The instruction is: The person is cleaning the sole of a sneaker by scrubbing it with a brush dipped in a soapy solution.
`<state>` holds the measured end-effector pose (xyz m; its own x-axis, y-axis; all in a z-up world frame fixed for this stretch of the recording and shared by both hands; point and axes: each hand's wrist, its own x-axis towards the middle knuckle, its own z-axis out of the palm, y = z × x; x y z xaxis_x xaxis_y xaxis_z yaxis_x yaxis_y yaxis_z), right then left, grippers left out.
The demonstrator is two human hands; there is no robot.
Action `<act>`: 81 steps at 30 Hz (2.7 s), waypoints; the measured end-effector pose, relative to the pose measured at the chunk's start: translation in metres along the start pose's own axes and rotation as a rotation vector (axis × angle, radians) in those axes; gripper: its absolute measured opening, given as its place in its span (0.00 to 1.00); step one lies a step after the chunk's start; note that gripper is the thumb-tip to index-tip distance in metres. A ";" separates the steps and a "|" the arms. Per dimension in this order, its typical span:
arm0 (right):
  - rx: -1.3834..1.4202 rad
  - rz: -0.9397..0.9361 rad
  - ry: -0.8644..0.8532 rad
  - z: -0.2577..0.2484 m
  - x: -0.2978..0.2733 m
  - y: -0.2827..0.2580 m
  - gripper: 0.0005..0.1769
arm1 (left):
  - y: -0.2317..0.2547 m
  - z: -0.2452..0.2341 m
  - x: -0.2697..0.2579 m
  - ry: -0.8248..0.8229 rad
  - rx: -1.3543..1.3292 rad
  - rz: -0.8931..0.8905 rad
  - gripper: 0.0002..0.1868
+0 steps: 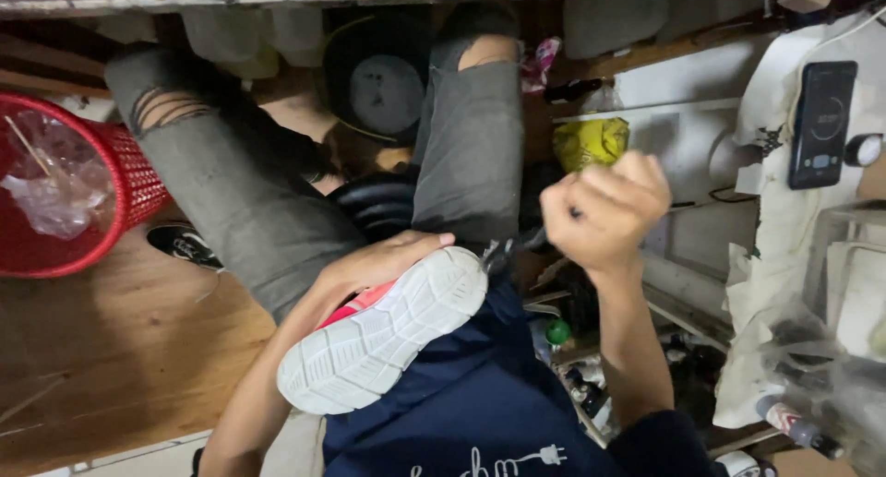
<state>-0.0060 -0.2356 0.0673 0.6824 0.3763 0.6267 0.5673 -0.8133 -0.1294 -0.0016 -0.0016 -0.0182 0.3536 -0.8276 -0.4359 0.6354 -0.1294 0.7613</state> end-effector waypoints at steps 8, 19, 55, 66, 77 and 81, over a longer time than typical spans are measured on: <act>-0.017 0.043 -0.078 0.006 0.002 0.015 0.21 | 0.011 -0.001 -0.002 0.066 -0.028 -0.105 0.26; 0.120 0.035 -0.119 0.010 0.011 -0.010 0.19 | 0.009 -0.002 -0.002 0.067 0.026 -0.058 0.27; 0.071 -0.071 -0.136 0.007 0.041 -0.037 0.17 | 0.035 0.005 -0.012 0.074 0.143 -0.151 0.33; 0.027 -0.097 -0.173 0.003 0.041 -0.034 0.15 | 0.039 0.005 -0.017 0.081 0.089 -0.208 0.31; -0.222 0.044 -0.185 0.003 0.029 -0.047 0.16 | 0.007 0.002 -0.015 0.170 -0.050 -0.168 0.26; -0.237 -0.025 -0.192 0.008 0.019 -0.054 0.16 | 0.008 0.004 -0.011 0.149 -0.023 -0.154 0.26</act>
<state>-0.0199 -0.1811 0.0800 0.7572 0.4564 0.4674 0.4770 -0.8751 0.0817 -0.0032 0.0043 -0.0050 0.3476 -0.7093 -0.6133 0.7045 -0.2340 0.6700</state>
